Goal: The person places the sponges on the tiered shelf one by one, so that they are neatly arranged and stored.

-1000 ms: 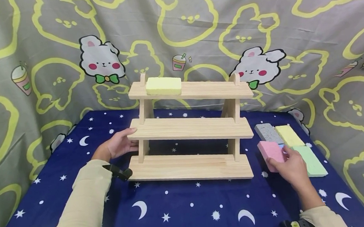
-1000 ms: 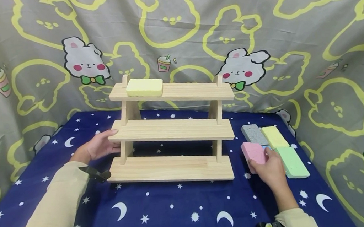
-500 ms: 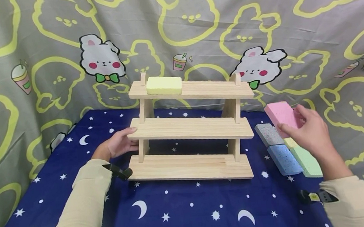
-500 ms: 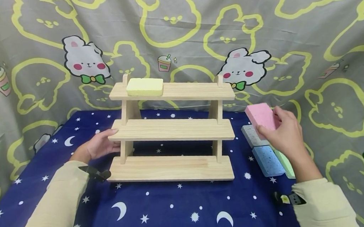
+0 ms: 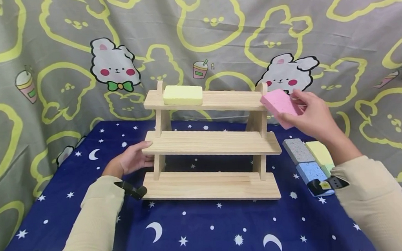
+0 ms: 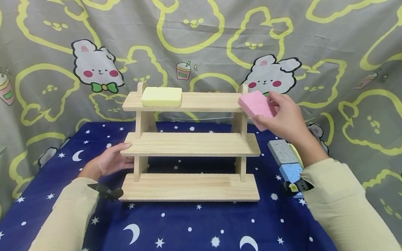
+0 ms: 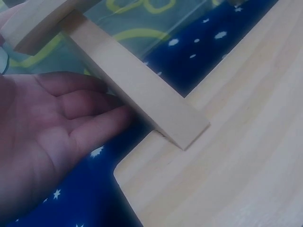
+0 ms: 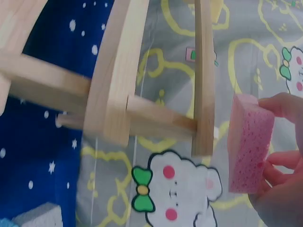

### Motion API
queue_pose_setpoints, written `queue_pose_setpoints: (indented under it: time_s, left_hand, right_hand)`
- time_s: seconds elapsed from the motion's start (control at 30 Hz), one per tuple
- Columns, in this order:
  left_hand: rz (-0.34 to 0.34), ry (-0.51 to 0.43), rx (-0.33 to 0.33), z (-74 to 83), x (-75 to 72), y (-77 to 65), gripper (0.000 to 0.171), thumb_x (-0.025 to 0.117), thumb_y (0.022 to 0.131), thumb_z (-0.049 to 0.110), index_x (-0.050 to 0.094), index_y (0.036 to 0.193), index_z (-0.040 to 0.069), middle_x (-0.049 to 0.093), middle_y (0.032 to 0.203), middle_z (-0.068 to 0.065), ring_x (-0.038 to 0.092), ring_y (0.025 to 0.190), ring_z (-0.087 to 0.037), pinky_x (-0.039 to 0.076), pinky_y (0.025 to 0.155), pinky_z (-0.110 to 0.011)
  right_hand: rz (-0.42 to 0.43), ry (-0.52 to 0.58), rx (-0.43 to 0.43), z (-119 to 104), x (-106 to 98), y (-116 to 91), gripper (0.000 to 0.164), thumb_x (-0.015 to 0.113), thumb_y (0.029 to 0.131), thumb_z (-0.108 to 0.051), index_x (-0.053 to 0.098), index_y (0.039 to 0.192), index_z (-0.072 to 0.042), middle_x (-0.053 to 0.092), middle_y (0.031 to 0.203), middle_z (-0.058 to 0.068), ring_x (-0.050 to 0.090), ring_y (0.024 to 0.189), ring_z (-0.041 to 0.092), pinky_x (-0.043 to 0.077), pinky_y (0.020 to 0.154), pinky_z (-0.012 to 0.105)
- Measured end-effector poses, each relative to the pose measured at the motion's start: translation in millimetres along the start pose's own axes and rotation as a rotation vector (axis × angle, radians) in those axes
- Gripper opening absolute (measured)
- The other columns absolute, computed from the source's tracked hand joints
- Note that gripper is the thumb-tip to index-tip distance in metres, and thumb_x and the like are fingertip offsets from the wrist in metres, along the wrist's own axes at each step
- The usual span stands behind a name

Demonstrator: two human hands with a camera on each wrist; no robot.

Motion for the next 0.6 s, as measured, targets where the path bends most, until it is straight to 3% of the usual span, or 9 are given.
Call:
queue_pose_setpoints:
  time_s: [0.17, 0.3, 0.6]
  left_hand:
    - [0.011, -0.001, -0.003, -0.4, -0.8, -0.9, 0.066, 0.031, 0.096, 0.036, 0.005, 0.147, 0.002, 0.025, 0.143, -0.030, 0.038, 0.126, -0.035, 0.044, 0.093, -0.036]
    - [0.011, -0.001, -0.006, -1.3, -2.0, -0.8, 0.066, 0.031, 0.096, 0.035, 0.004, 0.148, 0.003, 0.023, 0.144, -0.030, 0.034, 0.129, -0.039, 0.043, 0.095, -0.038]
    - [-0.032, -0.018, -0.009, -1.6, -0.8, 2.2, 0.065, 0.028, 0.097, 0.033, 0.004, 0.147, 0.000, 0.018, 0.147, -0.032, 0.025, 0.134, -0.043, 0.034, 0.104, -0.045]
  right_hand:
    - [-0.084, 0.036, -0.044, -21.1, 18.1, 23.3, 0.078, 0.072, 0.080, -0.029, 0.034, 0.144, -0.002, 0.046, 0.137, 0.023, 0.048, 0.118, 0.040, 0.041, 0.094, 0.055]
    - [-0.135, 0.053, -0.098, -37.4, 30.9, 40.4, 0.067, 0.072, 0.079, -0.024, 0.045, 0.136, -0.001, 0.052, 0.129, 0.022, 0.051, 0.116, 0.039, 0.042, 0.094, 0.053]
    - [-0.276, 0.027, -0.085, -52.7, 54.2, 61.9, 0.070, 0.070, 0.081, -0.027, 0.042, 0.140, -0.001, 0.051, 0.130, 0.021, 0.049, 0.118, 0.037, 0.042, 0.095, 0.051]
Point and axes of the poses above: each hand's wrist, its own y-axis towards the middle knuckle, its own x-axis out of the palm, z = x × y, the point moved 6 cm from there along y, towards the middle knuckle
